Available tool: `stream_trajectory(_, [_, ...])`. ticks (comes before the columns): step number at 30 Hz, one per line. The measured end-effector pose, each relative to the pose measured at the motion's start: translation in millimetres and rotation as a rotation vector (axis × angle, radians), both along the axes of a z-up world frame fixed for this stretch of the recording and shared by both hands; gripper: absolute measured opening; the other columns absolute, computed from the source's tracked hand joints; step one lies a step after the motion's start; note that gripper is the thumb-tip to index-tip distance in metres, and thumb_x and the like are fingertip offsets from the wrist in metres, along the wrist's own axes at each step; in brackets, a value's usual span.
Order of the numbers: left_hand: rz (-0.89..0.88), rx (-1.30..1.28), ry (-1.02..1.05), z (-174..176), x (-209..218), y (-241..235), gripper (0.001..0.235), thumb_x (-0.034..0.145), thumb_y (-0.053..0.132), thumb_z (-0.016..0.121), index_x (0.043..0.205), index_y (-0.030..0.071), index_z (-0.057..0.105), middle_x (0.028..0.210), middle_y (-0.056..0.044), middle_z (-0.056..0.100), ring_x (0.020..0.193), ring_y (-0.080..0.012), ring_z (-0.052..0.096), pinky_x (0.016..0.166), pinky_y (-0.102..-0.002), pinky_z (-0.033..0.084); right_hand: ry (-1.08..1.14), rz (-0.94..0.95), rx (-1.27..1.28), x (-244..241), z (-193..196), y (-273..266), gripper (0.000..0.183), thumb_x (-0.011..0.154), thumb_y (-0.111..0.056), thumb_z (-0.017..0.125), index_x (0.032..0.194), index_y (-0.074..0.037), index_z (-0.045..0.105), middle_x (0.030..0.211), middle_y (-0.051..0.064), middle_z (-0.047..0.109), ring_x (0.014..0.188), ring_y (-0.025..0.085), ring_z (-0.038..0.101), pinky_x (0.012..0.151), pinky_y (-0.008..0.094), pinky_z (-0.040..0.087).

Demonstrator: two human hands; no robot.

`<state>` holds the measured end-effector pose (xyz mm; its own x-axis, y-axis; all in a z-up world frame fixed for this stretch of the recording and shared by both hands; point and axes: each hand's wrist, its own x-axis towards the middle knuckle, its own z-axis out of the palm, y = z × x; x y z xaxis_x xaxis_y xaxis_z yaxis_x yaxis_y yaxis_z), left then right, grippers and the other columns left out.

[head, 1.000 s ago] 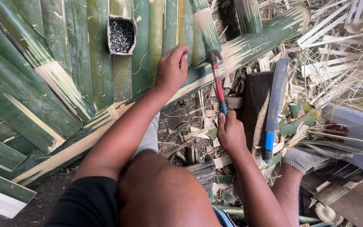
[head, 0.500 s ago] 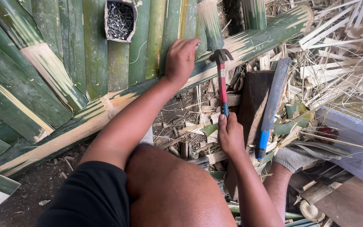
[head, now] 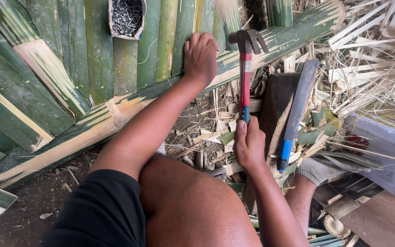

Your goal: The person is assembling a bamboo structure by splitting bamboo strips with a machete and nailing them into place with a hammer. The person repeatedly splits bamboo, positions the strips, and hammers nails to secure them.

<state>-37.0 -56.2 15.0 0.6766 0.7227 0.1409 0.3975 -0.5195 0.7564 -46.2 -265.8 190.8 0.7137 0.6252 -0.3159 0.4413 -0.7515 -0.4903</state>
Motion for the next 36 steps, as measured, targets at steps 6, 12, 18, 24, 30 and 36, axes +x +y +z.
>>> stream_trajectory(6, [0.020, -0.011, 0.044, 0.7, 4.7, -0.3, 0.010, 0.079, 0.001, 0.071, 0.086, 0.007, 0.069, 0.110, -0.006, 0.061, 0.112, -0.0262, 0.053, 0.094, -0.040, 0.039, 0.042, -0.025, -0.162, 7.9, 3.3, 13.4, 0.037, 0.109, -0.036, 0.045, 0.099, -0.002, 0.053, 0.065, 0.017, 0.061, 0.061, 0.038, 0.064, 0.057, 0.046, 0.048])
stream_trajectory(12, [0.036, -0.011, 0.016, -0.9, 4.0, -0.8, 0.005, 0.083, 0.001, 0.073, 0.085, 0.006, 0.071, 0.111, -0.007, 0.057, 0.111, -0.0269, 0.051, 0.094, -0.041, 0.039, 0.066, -0.051, -0.076, 11.2, 9.5, 19.8, 0.039, 0.108, -0.038, 0.043, 0.098, -0.002, 0.053, 0.062, 0.015, 0.062, 0.055, 0.031, 0.067, 0.055, 0.045, 0.050])
stream_trajectory(18, [0.076, -0.074, 0.071, 10.6, 3.9, 4.3, 0.010, 0.070, 0.000, 0.076, 0.077, 0.006, 0.073, 0.113, -0.008, 0.054, 0.111, -0.0280, 0.051, 0.092, -0.040, 0.041, 0.090, -0.070, -0.105, 22.5, 17.4, 34.5, 0.041, 0.108, -0.038, 0.043, 0.095, -0.001, 0.054, 0.060, 0.014, 0.061, 0.051, 0.028, 0.066, 0.051, 0.044, 0.051])
stream_trajectory(24, [0.131, -0.082, 0.057, 15.5, 8.2, 3.5, 0.007, 0.073, 0.005, 0.078, 0.078, 0.006, 0.073, 0.111, -0.009, 0.054, 0.109, -0.0303, 0.051, 0.092, -0.043, 0.042, 0.296, -0.204, -0.264, 23.5, 36.1, 45.4, 0.042, 0.107, -0.041, 0.044, 0.097, -0.002, 0.053, 0.059, 0.012, 0.059, 0.044, 0.025, 0.061, 0.045, 0.041, 0.052])
stream_trajectory(30, [-0.088, -0.083, -0.014, 8.6, -23.4, 4.6, 0.006, 0.088, 0.007, 0.072, 0.087, 0.001, 0.075, 0.119, -0.013, 0.057, 0.117, -0.0318, 0.052, 0.105, -0.045, 0.043, 0.194, -0.130, 0.014, 11.1, 43.0, 43.0, 0.039, 0.108, -0.039, 0.042, 0.101, -0.003, 0.054, 0.058, 0.006, 0.057, 0.043, 0.018, 0.058, 0.042, 0.037, 0.049])
stream_trajectory(36, [-0.177, 0.088, -0.080, 11.9, -54.1, -8.4, 0.021, 0.094, 0.010, 0.068, 0.108, -0.004, 0.075, 0.139, -0.022, 0.053, 0.134, -0.0380, 0.045, 0.115, -0.047, 0.039, 0.270, -0.243, -0.184, 17.5, 40.2, 43.6, 0.039, 0.106, -0.039, 0.044, 0.098, -0.003, 0.055, 0.059, 0.008, 0.058, 0.044, 0.021, 0.059, 0.043, 0.038, 0.050])
